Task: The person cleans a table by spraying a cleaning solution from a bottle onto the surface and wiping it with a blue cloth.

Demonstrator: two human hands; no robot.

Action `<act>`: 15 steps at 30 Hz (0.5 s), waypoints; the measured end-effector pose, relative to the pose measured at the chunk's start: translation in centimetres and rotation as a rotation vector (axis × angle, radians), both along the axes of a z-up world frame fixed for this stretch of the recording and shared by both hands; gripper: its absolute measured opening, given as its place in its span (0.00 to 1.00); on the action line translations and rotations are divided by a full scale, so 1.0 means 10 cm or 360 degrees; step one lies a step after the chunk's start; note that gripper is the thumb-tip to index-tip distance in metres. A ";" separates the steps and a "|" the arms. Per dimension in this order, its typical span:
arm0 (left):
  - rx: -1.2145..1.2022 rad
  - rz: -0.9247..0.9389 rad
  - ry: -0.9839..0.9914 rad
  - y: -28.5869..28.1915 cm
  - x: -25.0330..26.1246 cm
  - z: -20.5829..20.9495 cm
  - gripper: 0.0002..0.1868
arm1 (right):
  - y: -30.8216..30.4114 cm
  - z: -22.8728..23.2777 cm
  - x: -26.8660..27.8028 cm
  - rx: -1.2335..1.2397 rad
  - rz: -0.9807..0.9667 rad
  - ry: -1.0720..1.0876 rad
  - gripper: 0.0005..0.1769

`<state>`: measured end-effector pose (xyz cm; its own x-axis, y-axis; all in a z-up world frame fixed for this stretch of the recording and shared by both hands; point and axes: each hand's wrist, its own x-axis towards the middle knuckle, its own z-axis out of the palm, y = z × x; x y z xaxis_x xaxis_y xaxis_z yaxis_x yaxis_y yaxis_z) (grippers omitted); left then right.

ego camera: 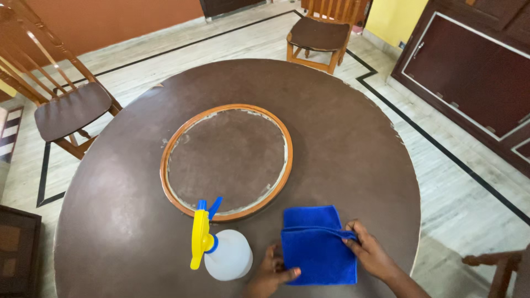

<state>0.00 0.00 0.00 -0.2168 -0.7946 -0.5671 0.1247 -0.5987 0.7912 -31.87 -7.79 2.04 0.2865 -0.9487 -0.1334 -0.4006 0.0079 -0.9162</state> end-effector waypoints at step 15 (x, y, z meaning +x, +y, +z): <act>-0.0251 0.0157 -0.0256 0.03 -0.18 -1.18 0.15 | -0.63 0.08 0.65 -0.0165 -0.0275 0.0490 0.27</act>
